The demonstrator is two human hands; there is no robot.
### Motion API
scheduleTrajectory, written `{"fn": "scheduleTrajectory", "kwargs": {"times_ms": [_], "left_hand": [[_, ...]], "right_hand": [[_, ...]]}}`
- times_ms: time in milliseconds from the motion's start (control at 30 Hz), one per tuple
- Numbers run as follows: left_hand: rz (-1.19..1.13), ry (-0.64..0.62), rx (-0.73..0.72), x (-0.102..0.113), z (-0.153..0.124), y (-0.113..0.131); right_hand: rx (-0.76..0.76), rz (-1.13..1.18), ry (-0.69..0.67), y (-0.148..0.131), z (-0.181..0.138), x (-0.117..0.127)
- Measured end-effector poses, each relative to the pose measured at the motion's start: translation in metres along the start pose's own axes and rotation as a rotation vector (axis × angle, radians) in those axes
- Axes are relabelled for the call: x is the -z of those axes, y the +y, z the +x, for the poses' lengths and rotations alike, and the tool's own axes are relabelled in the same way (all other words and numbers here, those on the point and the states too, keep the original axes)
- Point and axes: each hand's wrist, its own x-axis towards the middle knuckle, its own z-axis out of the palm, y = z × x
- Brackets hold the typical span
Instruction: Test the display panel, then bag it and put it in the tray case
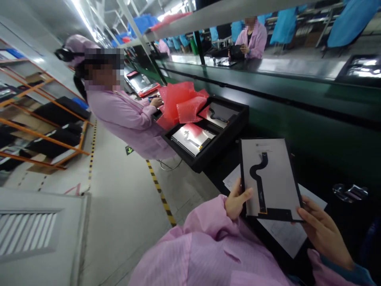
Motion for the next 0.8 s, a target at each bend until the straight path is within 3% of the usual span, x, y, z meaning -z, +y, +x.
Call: {"fn": "scheduleTrajectory", "kwargs": {"times_ms": [133, 267, 433, 533, 667, 800], "left_hand": [[-0.079, 0.001, 0.102, 0.004, 0.010, 0.015], [-0.068, 0.023, 0.076, 0.010, 0.034, 0.061], [-0.055, 0.148, -0.038, 0.012, 0.108, 0.144], [-0.073, 0.256, -0.104, 0.010, 0.155, 0.177], [-0.096, 0.311, -0.136, 0.011, 0.173, 0.179], [-0.075, 0.191, -0.074, 0.013, 0.142, 0.152]], "right_hand": [[-0.017, -0.067, -0.003, -0.008, -0.006, -0.003], [0.074, -0.118, -0.075, -0.007, -0.003, -0.006], [0.103, -0.275, -0.085, 0.007, 0.011, -0.004], [0.076, -0.303, -0.043, 0.013, 0.014, -0.003], [0.072, -0.263, -0.021, 0.008, 0.010, -0.004], [0.082, -0.182, -0.082, -0.007, 0.005, -0.020]]}}
